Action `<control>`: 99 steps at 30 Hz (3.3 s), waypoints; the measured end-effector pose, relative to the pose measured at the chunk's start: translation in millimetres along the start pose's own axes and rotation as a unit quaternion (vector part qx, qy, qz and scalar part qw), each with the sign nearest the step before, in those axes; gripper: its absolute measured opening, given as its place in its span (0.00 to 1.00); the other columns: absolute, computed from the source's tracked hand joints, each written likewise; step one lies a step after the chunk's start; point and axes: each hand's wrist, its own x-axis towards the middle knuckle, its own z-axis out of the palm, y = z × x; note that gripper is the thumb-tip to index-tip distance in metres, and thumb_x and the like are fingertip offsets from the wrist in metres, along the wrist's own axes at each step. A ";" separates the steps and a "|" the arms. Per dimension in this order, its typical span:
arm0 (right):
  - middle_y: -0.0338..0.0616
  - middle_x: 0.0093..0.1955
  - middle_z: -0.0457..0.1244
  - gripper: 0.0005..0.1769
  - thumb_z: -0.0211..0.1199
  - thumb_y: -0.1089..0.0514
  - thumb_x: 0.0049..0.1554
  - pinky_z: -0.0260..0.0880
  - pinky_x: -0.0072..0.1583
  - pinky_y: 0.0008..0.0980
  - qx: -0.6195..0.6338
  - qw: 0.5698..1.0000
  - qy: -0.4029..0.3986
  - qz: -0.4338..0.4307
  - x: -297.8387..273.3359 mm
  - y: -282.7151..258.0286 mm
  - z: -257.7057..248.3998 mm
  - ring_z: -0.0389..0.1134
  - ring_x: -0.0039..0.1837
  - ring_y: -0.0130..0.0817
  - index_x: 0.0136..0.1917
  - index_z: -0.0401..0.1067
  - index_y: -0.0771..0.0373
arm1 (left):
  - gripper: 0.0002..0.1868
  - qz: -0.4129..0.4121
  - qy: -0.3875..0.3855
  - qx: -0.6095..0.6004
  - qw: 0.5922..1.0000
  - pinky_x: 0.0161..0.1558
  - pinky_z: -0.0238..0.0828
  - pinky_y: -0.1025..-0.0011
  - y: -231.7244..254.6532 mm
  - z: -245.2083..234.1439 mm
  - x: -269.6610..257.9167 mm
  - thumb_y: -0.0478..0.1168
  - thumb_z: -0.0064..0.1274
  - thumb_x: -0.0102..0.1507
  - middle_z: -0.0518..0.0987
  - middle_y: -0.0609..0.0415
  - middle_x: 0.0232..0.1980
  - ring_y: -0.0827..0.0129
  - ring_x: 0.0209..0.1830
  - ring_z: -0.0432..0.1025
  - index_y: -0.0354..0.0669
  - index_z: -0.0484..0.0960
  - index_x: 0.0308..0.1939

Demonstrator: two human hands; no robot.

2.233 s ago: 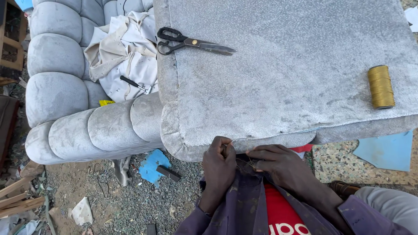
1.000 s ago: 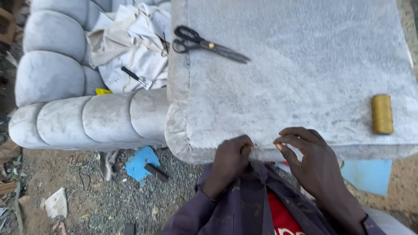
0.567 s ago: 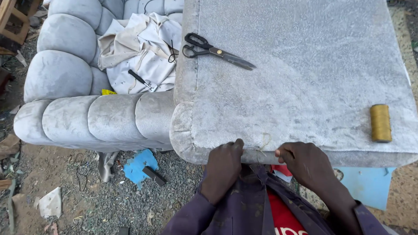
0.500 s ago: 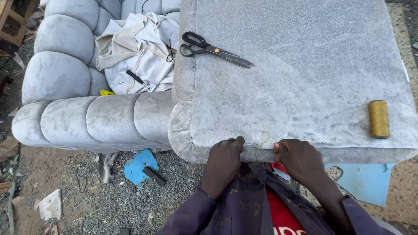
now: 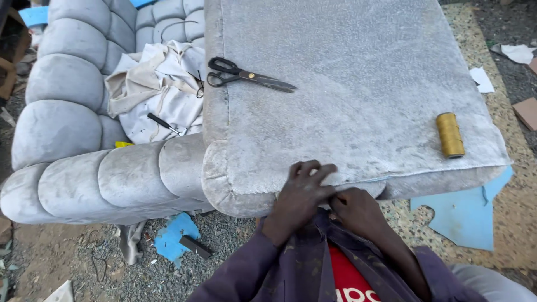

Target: Hand sewing fabric onto a sofa frame during a reupholstery task.

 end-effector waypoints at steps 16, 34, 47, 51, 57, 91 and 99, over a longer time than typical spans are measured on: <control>0.34 0.29 0.60 0.32 0.70 0.36 0.79 0.51 0.42 0.43 0.126 0.988 0.040 -0.076 -80.3 -26.7 -1.2 0.59 0.34 0.27 0.35 0.78 0.51 | 0.24 -0.072 -0.043 -0.316 0.945 0.63 0.82 0.52 26.0 -20.0 -63.1 0.32 0.61 0.73 0.90 0.48 0.66 0.46 0.63 0.88 0.48 0.90 0.74; 0.29 0.32 0.53 0.13 0.59 0.55 0.87 0.64 0.46 0.35 0.744 0.663 -0.081 0.006 -49.5 15.9 11.0 0.52 0.34 0.24 0.68 0.79 0.66 | 0.14 -0.642 0.244 -0.202 0.698 0.48 0.70 0.58 -26.5 -80.5 -249.4 0.38 0.45 0.88 0.78 0.54 0.46 0.63 0.45 0.70 0.44 0.83 0.50; 0.57 0.69 0.75 0.24 0.50 0.42 0.91 0.75 0.73 0.54 0.684 0.727 0.041 -0.035 -27.9 12.9 26.4 0.76 0.71 0.49 0.71 0.78 0.63 | 0.09 -0.355 0.072 -0.181 0.914 0.39 0.90 0.46 23.0 -39.5 -66.4 0.39 0.60 0.86 0.95 0.43 0.39 0.43 0.37 0.93 0.48 0.95 0.64; 0.55 0.69 0.80 0.23 0.59 0.45 0.88 0.78 0.70 0.48 0.657 0.754 0.029 0.009 -51.4 0.4 25.4 0.80 0.69 0.45 0.69 0.83 0.67 | 0.03 -0.344 0.086 -0.060 0.933 0.37 0.89 0.44 19.4 -32.1 -70.1 0.44 0.63 0.85 0.90 0.52 0.34 0.45 0.36 0.91 0.55 0.91 0.60; 0.62 0.66 0.82 0.24 0.63 0.50 0.85 0.83 0.71 0.46 0.599 0.801 -0.017 -0.009 -51.3 -1.5 32.3 0.81 0.68 0.45 0.67 0.89 0.73 | 0.03 -0.290 0.095 -0.029 0.952 0.35 0.93 0.48 15.0 -24.2 -67.4 0.39 0.63 0.83 0.86 0.53 0.28 0.48 0.31 0.89 0.54 0.88 0.59; 0.58 0.65 0.86 0.25 0.66 0.48 0.83 0.86 0.71 0.47 0.518 0.850 -0.099 0.004 -24.5 -11.6 27.6 0.84 0.68 0.44 0.68 0.95 0.68 | 0.09 -0.469 0.120 -0.407 0.774 0.32 0.67 0.69 9.4 -12.2 -63.9 0.31 0.61 0.81 0.81 0.53 0.26 0.76 0.28 0.71 0.35 0.97 0.55; 0.69 0.61 0.85 0.23 0.70 0.53 0.82 0.88 0.71 0.60 0.514 0.854 -0.085 0.017 -22.8 -3.5 42.4 0.86 0.65 0.54 0.67 0.93 0.77 | 0.07 -0.422 0.089 -0.466 0.772 0.38 0.73 0.61 -3.7 42.5 -53.7 0.31 0.60 0.81 0.88 0.41 0.33 0.65 0.34 0.81 0.33 0.92 0.58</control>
